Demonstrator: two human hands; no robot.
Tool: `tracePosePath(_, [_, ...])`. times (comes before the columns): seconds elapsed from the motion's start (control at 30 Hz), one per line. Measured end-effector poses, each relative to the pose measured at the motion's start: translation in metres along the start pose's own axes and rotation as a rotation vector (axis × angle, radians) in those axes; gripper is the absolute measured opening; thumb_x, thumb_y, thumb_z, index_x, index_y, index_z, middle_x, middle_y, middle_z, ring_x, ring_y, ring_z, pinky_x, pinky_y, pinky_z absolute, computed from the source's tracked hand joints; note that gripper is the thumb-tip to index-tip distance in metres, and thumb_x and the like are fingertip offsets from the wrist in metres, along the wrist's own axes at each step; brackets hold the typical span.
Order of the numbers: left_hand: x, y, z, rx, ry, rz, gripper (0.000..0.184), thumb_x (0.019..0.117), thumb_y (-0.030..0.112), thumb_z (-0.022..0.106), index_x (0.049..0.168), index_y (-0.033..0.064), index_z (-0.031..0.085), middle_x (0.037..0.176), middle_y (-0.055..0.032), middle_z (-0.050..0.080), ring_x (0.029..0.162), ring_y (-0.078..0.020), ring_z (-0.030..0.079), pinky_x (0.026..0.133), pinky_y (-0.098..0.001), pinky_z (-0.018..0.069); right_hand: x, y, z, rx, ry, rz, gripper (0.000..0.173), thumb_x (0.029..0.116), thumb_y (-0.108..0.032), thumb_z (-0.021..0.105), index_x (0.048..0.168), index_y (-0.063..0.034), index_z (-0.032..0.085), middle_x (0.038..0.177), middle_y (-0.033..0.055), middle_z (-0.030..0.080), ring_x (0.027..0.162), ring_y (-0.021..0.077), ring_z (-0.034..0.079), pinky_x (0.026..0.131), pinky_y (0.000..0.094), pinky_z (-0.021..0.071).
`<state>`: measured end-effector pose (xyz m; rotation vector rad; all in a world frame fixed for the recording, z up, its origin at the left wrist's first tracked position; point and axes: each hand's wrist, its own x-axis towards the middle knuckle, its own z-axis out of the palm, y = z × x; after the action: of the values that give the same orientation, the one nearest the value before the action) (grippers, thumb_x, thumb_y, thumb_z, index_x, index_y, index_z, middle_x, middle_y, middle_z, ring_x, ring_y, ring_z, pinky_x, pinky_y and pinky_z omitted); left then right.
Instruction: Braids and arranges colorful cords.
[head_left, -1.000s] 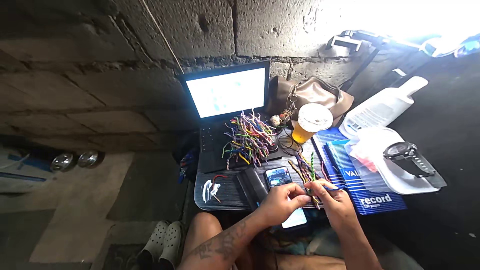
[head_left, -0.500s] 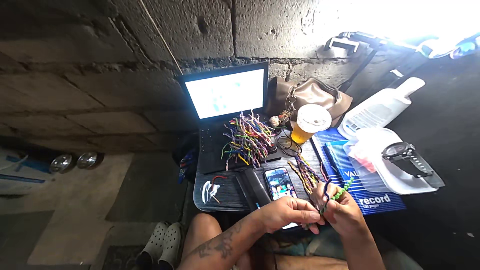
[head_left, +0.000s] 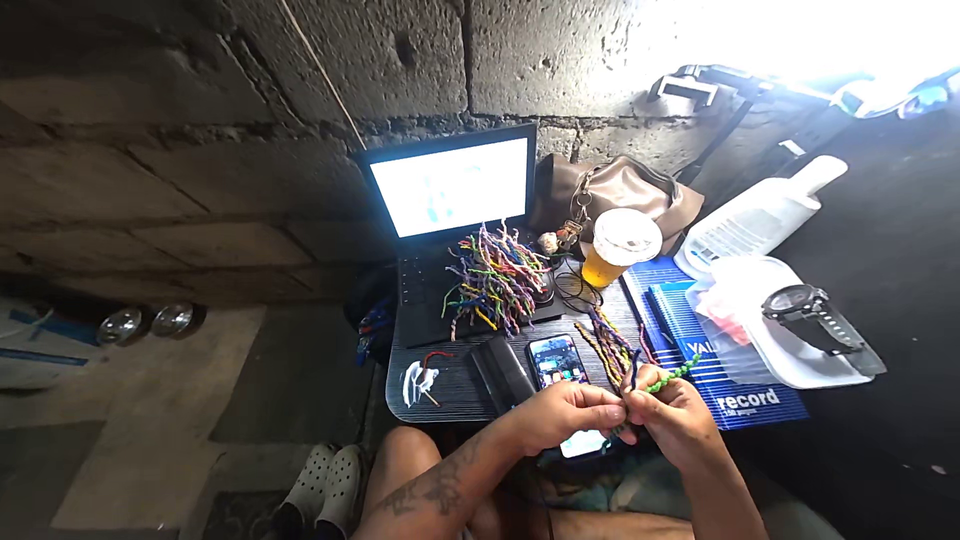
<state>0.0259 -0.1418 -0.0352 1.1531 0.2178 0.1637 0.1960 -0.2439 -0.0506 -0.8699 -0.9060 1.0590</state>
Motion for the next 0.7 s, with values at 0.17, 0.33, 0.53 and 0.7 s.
tracePosePath(0.17, [0.001, -0.001, 0.001, -0.107, 0.028, -0.036, 0.018, 0.1014, 0.009, 0.053, 0.099, 0.0091, 0.071, 0.093, 0.0067, 0.073, 0.086, -0.0004, 0.067, 0.082, -0.021, 0.054, 0.0, 0.004, -0.003, -0.045, -0.028, -0.048, 0.012, 0.0908, -0.031, 0.076, 0.097, -0.0211, 0.075, 0.091, -0.0094, 0.071, 0.076, -0.002, 0.066, 0.068, 0.0148, 0.0576])
tracePosePath(0.33, [0.002, -0.004, 0.009, 0.109, 0.216, 0.12, 0.008, 0.0938, 0.005, 0.067, 0.089, 0.009, 0.061, 0.08, 0.0091, 0.062, 0.075, 0.0018, 0.06, 0.072, -0.0182, 0.0501, 0.0, 0.003, 0.009, -0.235, 0.175, -0.069, 0.009, 0.0888, -0.033, 0.078, 0.087, -0.0246, 0.075, 0.083, -0.013, 0.069, 0.075, -0.0044, 0.064, 0.07, 0.0124, 0.0542])
tracePosePath(0.53, [0.0, -0.005, 0.012, 0.675, 0.435, 0.247, 0.02, 0.0929, 0.019, 0.071, 0.09, -0.0008, 0.07, 0.082, -0.0046, 0.065, 0.08, -0.0095, 0.059, 0.077, -0.0265, 0.0475, 0.002, 0.006, 0.014, -0.303, 0.263, -0.036, 0.011, 0.0905, -0.022, 0.073, 0.081, -0.0195, 0.07, 0.075, -0.0109, 0.066, 0.068, -0.0022, 0.061, 0.066, 0.0138, 0.0521])
tracePosePath(0.7, [0.001, -0.001, -0.003, 0.056, 0.063, 0.01, 0.023, 0.1059, 0.017, 0.047, 0.102, 0.0076, 0.068, 0.09, 0.009, 0.067, 0.085, 0.0009, 0.062, 0.08, -0.021, 0.0504, 0.0, 0.002, 0.006, -0.175, 0.109, 0.004, 0.01, 0.0906, -0.03, 0.076, 0.086, -0.0213, 0.073, 0.075, -0.0091, 0.07, 0.064, -0.0017, 0.064, 0.063, 0.0145, 0.0554])
